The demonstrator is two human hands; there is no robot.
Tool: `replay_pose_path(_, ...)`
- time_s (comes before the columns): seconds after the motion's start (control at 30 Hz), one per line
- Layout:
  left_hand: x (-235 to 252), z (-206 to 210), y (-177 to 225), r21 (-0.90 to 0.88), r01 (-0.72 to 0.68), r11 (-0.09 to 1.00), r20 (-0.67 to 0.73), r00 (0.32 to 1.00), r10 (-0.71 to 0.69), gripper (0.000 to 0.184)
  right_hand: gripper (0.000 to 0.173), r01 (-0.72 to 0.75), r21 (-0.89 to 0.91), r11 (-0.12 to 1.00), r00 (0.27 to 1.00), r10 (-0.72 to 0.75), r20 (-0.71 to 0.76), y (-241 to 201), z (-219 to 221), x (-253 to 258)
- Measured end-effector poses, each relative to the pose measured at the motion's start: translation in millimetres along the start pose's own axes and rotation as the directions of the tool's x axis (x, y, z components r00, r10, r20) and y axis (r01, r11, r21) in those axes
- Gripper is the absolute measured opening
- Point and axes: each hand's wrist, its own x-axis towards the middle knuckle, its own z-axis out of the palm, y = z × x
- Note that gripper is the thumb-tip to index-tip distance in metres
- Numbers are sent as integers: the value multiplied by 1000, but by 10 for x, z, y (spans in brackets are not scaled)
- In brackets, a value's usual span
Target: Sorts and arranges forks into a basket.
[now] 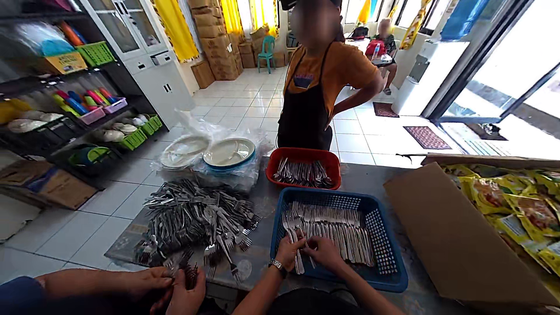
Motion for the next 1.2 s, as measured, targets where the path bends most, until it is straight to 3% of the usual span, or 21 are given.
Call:
replay_pose_path(0.23,-45,17,5,-4,35,999,16,999,-35,26,28,-40,71,997,997,44,-56,96,-96,-37)
replay_pose_path(0.43,-55,31,81,-2,33,999,44,998,-33,36,27,-38,185,982,957,89,-276,249,-457,-191)
replay_pose_path(0.57,-13,28,54,50,29,998,-7,1000,-28,33,31,-200,76,977,927,214,-309,614,-776,-258)
replay_pose_path(0.73,31,25,9,-7,9,1000,-72,997,-9,27,31,-459,-35,888,831,415,-371,876,-943,-332)
replay_pose_path(1.03,18,33,3,-35,-23,999,-71,997,21,26,35,-554,-86,828,793,494,-355,928,-859,-175)
replay_pose_path(1.2,41,16,-34,-31,-23,999,-71,997,21,23,44,-576,-128,807,769,482,-420,898,-777,-172)
